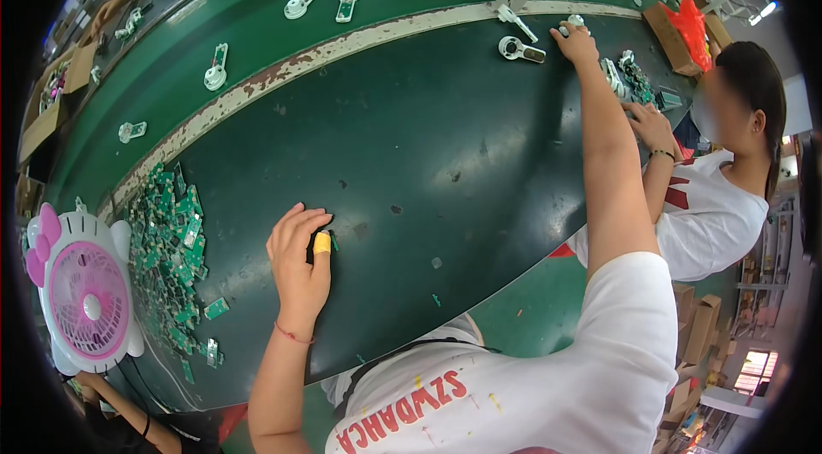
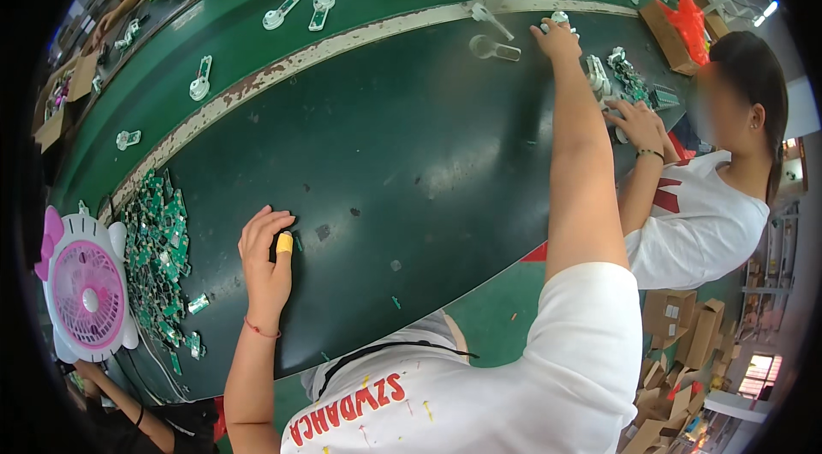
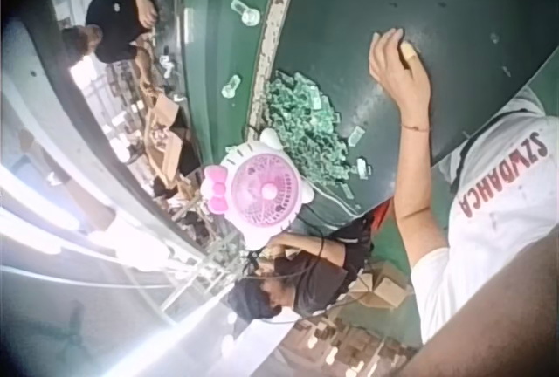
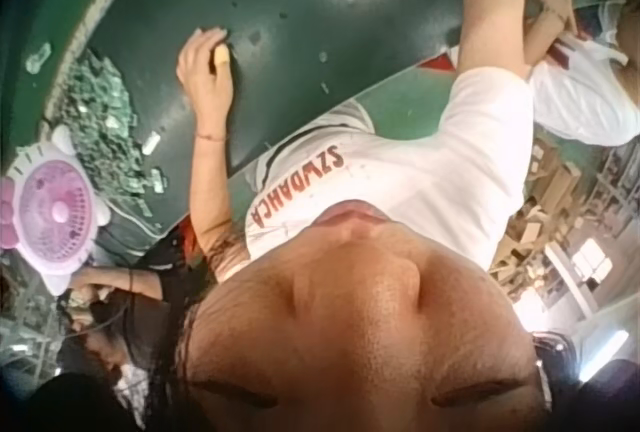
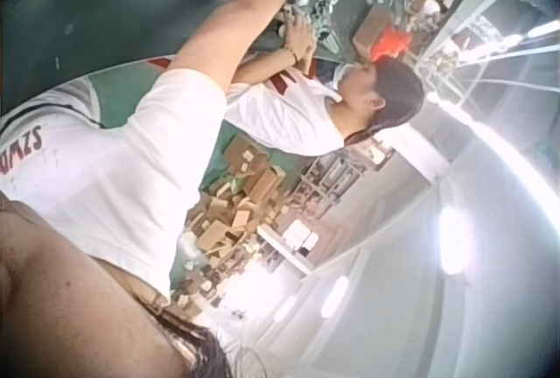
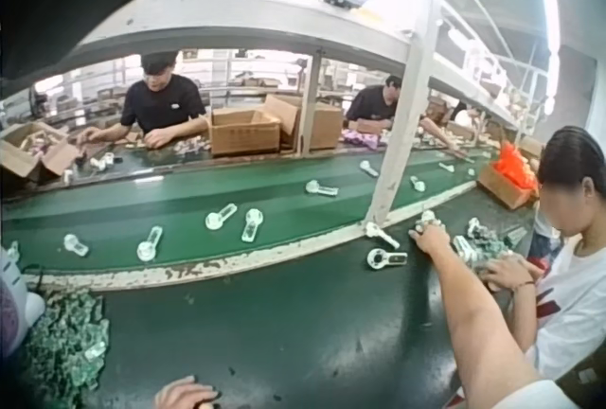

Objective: Assembling components of a small electronic fan on a production line.

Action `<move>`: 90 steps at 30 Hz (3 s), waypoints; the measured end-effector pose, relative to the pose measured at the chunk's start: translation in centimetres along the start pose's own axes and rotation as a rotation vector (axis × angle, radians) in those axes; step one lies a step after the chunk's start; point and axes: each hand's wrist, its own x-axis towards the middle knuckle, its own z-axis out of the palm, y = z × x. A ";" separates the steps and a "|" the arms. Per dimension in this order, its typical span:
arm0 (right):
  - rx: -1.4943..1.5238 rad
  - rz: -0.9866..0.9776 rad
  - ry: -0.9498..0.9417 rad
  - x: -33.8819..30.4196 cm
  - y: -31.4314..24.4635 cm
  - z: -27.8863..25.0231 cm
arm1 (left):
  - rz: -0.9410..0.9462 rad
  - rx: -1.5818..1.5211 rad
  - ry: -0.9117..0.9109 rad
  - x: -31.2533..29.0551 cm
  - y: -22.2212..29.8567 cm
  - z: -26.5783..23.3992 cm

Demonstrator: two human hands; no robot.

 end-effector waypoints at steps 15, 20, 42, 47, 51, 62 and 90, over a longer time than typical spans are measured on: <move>0.039 -0.149 0.195 -29.1 -4.0 -4.8 | 0.117 -0.068 -0.032 -1.3 0.1 0.7; 0.222 -0.686 0.065 -40.2 -12.6 -9.5 | 0.158 -0.018 -0.089 -2.3 0.4 0.8; 0.846 -1.146 -0.045 -39.0 -16.6 -7.4 | 0.172 0.363 -0.080 -0.5 0.0 0.6; 0.886 -0.863 -0.178 -41.1 -14.4 -8.6 | 0.225 0.275 0.092 -1.3 1.4 -0.9; 1.099 -0.796 -0.287 -43.2 -14.2 -9.3 | 0.389 0.141 0.005 -3.9 2.8 -2.1; 1.342 -0.776 -1.013 -44.9 -17.8 -12.3 | 0.360 0.190 0.030 -8.0 1.1 -2.9; 0.911 -1.242 -0.381 -48.1 -21.6 -9.8 | -0.213 0.135 0.207 -9.4 -1.3 -8.1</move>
